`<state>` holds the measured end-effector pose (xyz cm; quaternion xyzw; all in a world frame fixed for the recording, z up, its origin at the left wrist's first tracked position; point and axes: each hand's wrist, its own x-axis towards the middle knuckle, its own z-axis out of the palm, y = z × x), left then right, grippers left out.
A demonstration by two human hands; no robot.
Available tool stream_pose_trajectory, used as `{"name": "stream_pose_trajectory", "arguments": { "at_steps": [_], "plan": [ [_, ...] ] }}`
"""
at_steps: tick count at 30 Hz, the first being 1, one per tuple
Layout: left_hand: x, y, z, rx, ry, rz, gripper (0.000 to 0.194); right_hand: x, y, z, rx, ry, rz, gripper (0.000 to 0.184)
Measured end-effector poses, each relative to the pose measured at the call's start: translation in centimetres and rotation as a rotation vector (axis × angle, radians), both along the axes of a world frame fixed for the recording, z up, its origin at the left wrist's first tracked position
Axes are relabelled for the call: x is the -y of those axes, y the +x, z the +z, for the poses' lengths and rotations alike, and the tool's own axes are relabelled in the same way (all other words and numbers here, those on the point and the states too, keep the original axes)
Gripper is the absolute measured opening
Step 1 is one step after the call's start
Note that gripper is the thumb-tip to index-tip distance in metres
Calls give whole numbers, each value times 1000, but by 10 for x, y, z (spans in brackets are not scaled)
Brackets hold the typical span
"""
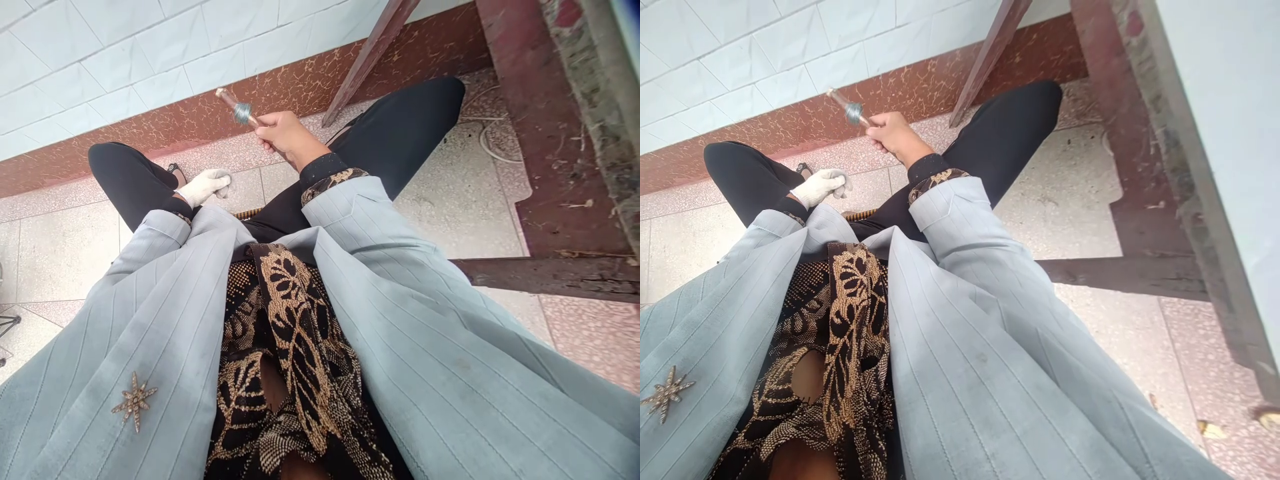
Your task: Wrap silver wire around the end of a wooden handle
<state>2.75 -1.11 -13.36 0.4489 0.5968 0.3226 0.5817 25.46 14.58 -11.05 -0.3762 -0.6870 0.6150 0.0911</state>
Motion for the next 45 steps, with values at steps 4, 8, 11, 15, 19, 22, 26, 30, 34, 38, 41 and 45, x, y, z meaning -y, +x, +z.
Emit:
{"name": "stream_pose_trajectory", "arguments": {
  "at_steps": [4, 8, 11, 15, 19, 22, 26, 30, 34, 38, 41, 45],
  "plan": [
    [2, -1, 5, 19, 14, -22, 32, -9, 4, -4, 322, 236, -90, 26],
    [2, -5, 7, 30, 118, 132, 35, -7, 2, -11, 568, 247, 126, 16],
    [1, -7, 7, 0, 147, 174, 40, -4, 1, -15, 651, 194, 338, 30],
    [-1, -10, 7, -55, 137, 200, 40, -3, 7, -10, 598, 74, 539, 53],
    [-4, -12, 7, -92, 86, 273, 42, -1, 12, 2, 319, -23, 575, 61],
    [-4, -7, 6, -156, 22, 241, 36, 6, 8, 5, 40, 16, 422, 46],
    [2, 2, 6, -120, -32, -54, 25, 12, -5, -4, 12, 134, 90, 44],
    [4, 3, 7, -107, 11, -123, 26, -2, -9, -24, 257, 264, 114, 28],
    [0, 0, 7, -143, 91, 3, 28, -16, -3, -38, 457, 295, 389, 19],
    [-2, 0, 11, -206, 80, 107, 25, -12, 1, -32, 551, 186, 492, 40],
    [-1, 0, 17, -220, 53, 152, 24, -5, 3, -18, 599, 95, 545, 55],
    [0, -5, 18, -112, 86, 206, 30, -1, 9, -1, 334, -9, 633, 64]
  ]
}}
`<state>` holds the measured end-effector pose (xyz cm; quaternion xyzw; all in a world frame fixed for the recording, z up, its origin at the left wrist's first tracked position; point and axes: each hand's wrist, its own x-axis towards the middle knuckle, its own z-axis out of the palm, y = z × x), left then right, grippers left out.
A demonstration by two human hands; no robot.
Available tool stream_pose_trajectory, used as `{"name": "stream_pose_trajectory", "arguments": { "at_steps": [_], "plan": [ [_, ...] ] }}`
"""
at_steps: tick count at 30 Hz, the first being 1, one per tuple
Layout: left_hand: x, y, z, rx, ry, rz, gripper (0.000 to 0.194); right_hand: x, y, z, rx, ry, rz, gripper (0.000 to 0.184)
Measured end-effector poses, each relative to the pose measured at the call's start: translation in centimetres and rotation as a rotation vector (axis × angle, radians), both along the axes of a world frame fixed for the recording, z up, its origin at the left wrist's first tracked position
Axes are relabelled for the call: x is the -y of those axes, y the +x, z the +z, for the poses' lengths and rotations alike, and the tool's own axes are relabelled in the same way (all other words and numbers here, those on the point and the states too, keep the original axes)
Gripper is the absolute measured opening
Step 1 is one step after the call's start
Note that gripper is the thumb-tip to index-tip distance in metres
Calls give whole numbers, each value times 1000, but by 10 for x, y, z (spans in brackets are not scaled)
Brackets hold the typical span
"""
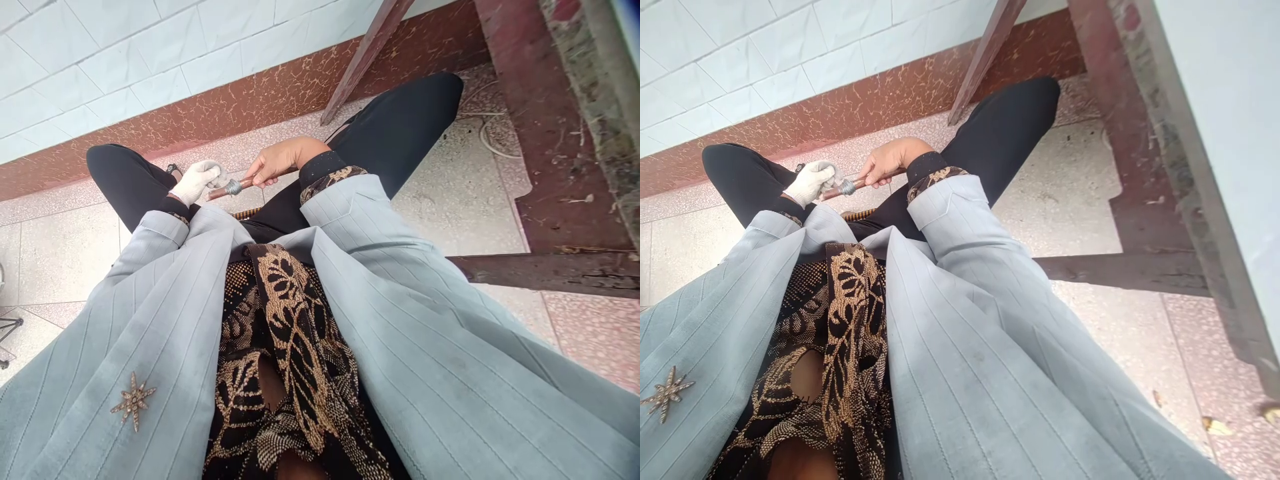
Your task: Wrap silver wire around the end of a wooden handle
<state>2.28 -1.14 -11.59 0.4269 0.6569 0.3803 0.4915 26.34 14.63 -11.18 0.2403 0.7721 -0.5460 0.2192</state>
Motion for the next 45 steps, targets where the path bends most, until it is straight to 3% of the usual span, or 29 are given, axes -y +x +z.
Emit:
{"name": "stream_pose_trajectory", "arguments": {
  "at_steps": [3, 6, 9, 11, 13, 16, 22, 26, 32, 36, 40, 43, 45],
  "plan": [
    [-1, -4, -7, 87, 48, 13, 34, 8, 2, 10, -304, -63, -110, 57],
    [-2, -3, -15, 97, 12, -84, 32, 19, -4, 20, -429, 43, -348, 59],
    [-2, 0, -18, 61, -54, -222, 26, 25, -13, 26, -186, 359, -478, 66],
    [-1, 1, -17, 47, -52, -236, 22, 25, -16, 27, 24, 525, -465, 62],
    [-1, -1, -15, 39, -27, -190, 21, 24, -17, 26, 149, 570, -405, 51],
    [-2, -2, -12, 42, -5, -114, 23, 23, -17, 26, 250, 523, -290, 45],
    [0, -2, -5, 34, 1, -43, 26, 21, -11, 22, 311, 291, -92, 53],
    [-1, -7, -3, 78, 6, 12, 32, 12, -2, 16, 104, 117, -56, 60],
    [-4, -9, -16, 92, 53, 39, 34, 9, 1, 15, -182, -75, -161, 46],
    [-6, -5, -25, 86, 36, -72, 38, 25, -12, 17, -257, -13, -379, 40],
    [-4, -1, -22, 58, -17, -247, 35, 29, -23, 13, -263, 189, -603, 37],
    [-2, 1, -16, -25, -35, -284, 31, 20, -22, 7, -105, 336, -614, 37],
    [-1, 2, -11, -75, -3, -223, 31, 13, -20, 2, 43, 377, -521, 28]
  ]
}}
